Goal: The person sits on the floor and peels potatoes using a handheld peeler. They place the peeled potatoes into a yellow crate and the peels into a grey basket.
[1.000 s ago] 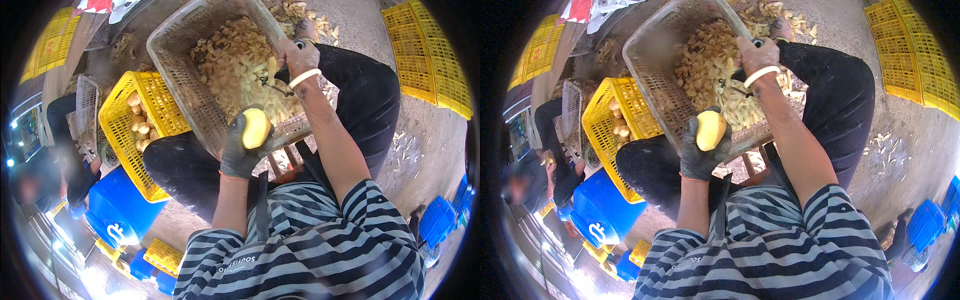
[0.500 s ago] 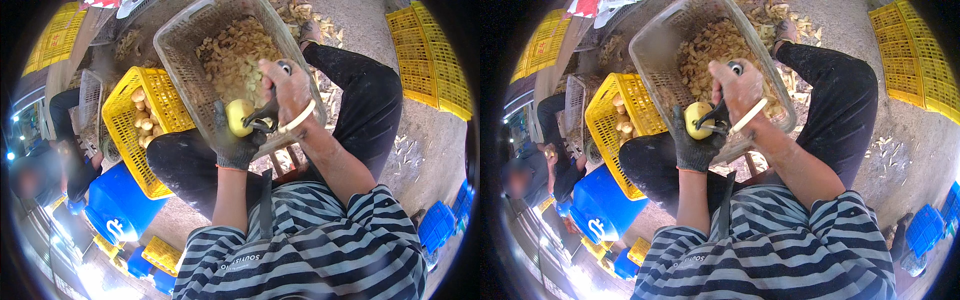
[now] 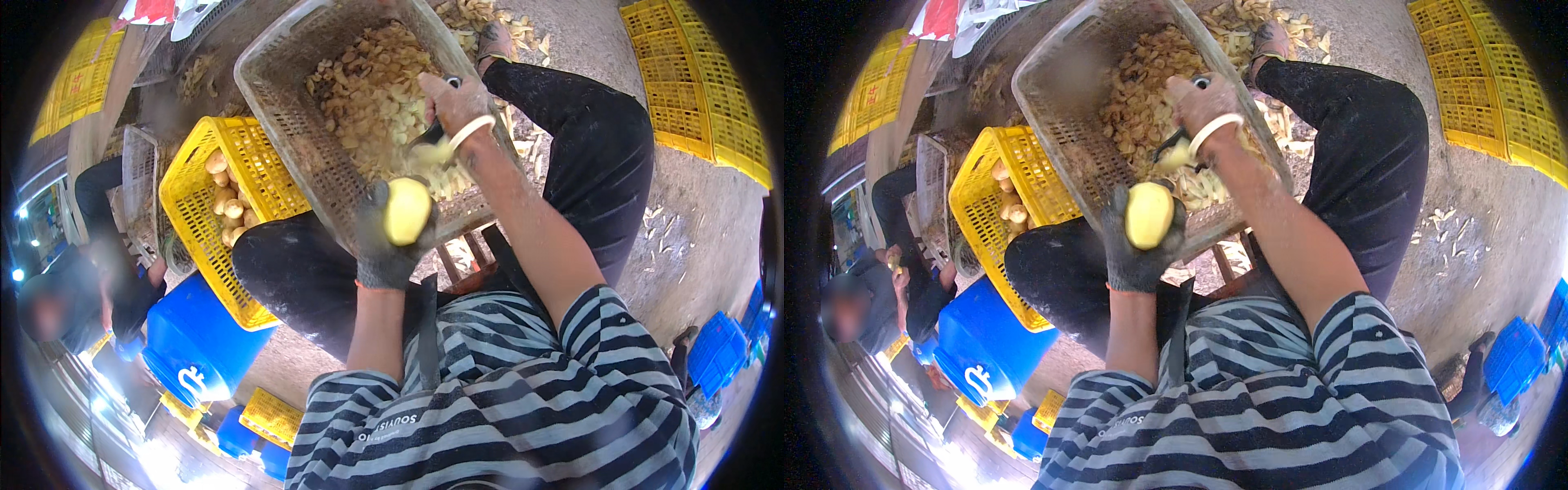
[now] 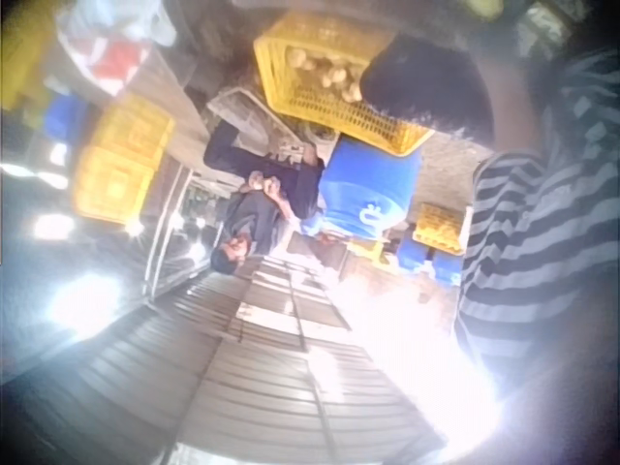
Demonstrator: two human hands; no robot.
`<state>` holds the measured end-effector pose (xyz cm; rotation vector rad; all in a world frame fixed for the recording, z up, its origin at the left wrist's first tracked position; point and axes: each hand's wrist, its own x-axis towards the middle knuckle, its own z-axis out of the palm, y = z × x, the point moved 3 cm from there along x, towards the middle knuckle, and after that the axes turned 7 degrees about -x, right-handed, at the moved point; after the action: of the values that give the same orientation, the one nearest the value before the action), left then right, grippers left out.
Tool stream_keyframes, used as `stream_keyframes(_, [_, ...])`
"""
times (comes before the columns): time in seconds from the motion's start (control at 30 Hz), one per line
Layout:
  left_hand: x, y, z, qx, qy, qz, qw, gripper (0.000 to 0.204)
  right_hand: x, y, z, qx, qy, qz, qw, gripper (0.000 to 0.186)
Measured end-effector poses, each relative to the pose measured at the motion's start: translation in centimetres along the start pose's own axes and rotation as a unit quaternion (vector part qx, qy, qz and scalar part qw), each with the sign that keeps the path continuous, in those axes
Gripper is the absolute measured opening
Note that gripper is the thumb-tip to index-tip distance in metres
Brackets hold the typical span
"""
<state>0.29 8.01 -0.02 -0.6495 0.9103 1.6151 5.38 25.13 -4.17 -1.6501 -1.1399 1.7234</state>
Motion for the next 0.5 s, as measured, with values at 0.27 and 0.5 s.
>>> stream_keyframes(0.27, [1.6,1.6,-2.6,-0.056,-0.168,-0.162,0.971,0.060,2.0,0.3,-2.1,0.123,0.042,-0.042,0.991,0.024])
stream_keyframes(0.5, [0.9,1.8,-1.1,0.081,-0.040,-0.024,0.996,0.057,-3.4,-2.7,-1.0,0.146,-0.026,-0.035,0.988,0.022])
